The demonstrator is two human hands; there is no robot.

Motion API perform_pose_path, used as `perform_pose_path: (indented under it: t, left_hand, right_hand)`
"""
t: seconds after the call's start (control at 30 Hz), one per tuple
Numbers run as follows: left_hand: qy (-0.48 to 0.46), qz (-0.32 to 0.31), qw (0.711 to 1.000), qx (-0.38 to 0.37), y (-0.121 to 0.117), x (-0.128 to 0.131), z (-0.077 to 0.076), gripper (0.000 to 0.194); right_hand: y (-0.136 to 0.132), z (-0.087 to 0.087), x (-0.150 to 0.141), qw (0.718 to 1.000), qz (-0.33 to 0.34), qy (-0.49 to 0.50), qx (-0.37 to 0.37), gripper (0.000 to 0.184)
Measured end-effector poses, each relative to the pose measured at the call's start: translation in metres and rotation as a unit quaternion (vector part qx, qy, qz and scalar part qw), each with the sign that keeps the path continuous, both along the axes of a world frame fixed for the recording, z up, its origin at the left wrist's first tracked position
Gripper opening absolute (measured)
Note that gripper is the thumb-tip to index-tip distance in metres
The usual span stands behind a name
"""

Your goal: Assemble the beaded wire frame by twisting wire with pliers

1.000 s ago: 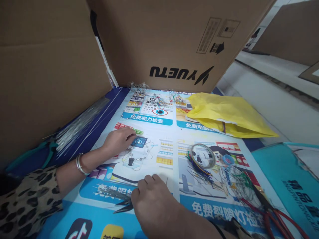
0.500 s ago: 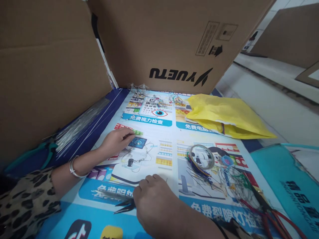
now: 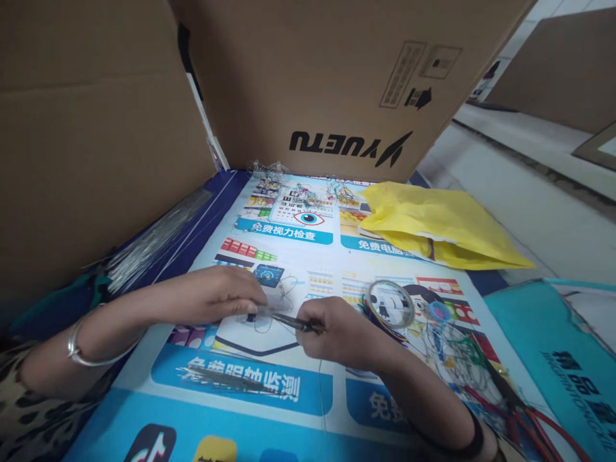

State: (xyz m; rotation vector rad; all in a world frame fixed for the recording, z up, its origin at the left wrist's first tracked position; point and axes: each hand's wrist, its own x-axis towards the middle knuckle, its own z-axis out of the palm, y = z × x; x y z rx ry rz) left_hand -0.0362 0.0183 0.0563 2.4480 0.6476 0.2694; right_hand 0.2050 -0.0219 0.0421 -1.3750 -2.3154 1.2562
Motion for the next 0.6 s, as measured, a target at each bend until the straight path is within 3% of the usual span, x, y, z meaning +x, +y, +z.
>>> perform_pose_path:
  t: [0.13, 0.27, 0.6]
  left_hand:
    - [0.063, 0.000, 0.993, 0.102, -0.011, 0.007, -0.004, 0.021]
    - [0.137, 0.021, 0.963, 0.230, -0.019, 0.010, -0.006, 0.013]
    - [0.124, 0.013, 0.936, 0.328, -0.024, 0.017, -0.015, 0.007]
  right_hand:
    - [0.003, -0.003, 0.003, 1.000, -0.013, 0.006, -0.018, 0.008]
    - [0.003, -0.009, 0.000, 0.999, -0.019, 0.020, -0.047, 0.007]
    - [0.006, -0.017, 0.000, 0.984, -0.035, 0.119, -0.129, 0.017]
